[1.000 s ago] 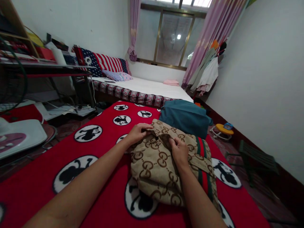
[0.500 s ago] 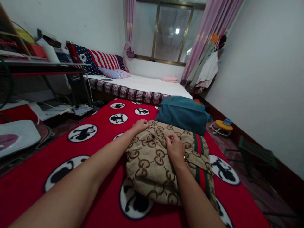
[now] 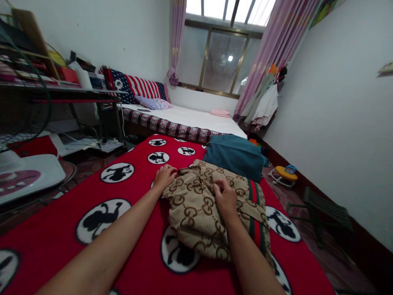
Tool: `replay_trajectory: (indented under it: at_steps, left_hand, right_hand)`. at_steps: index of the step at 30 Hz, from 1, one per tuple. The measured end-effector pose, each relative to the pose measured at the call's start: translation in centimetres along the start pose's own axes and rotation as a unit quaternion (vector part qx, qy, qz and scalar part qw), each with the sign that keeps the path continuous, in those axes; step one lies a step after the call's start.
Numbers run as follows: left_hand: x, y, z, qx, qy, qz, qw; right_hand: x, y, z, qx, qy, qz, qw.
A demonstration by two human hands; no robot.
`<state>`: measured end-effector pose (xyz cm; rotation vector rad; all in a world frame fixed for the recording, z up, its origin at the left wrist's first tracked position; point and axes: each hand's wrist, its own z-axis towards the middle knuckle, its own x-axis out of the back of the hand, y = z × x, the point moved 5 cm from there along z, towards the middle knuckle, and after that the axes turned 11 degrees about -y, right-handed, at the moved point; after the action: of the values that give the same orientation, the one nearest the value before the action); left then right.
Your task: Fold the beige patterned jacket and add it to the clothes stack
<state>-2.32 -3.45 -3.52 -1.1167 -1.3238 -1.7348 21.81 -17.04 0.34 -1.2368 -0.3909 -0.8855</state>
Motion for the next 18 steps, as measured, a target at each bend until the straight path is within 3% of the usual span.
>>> replay_trajectory:
  at_steps: [2,5,6,8,10,12,15,18]
  left_hand:
    - [-0.2,-0.3,-0.3,-0.014,0.007,-0.017,1.0]
    - [-0.2,-0.5,-0.1,-0.029,0.019,-0.05,0.998]
    - [-0.1,-0.5,0.0,-0.035,0.022,-0.062,0.997]
    - [-0.1,-0.7,0.1,-0.042,0.028,-0.087,0.995]
    - [-0.2,-0.8,0.0,-0.043,0.032,-0.107,0.993]
    - [-0.2,-0.8,-0.2,-0.041,0.033,-0.122,0.991]
    - [-0.1,-0.6,-0.5,-0.037,0.03,-0.138,0.989]
    - [0.1,-0.4,-0.8,-0.035,0.027,-0.151,0.988]
  right_hand:
    - [1.3,-0.7,-1.1,0.062,0.026,0.022,0.997]
    - [5.0,-0.8,-3.4,0.111,0.121,-0.046,0.985]
    - [6.4,-0.1,-4.1,0.087,0.153,-0.081,0.981]
    - [9.0,2.5,-5.0,-0.027,0.181,-0.114,0.977]
    - [10.3,5.8,-5.4,-0.168,0.126,-0.075,0.975]
    - [10.5,8.1,-5.7,-0.25,0.042,0.003,0.967]
    - [10.1,8.6,-6.1,-0.275,-0.005,0.116,0.954]
    - [8.9,7.5,-7.0,-0.298,-0.044,0.254,0.919]
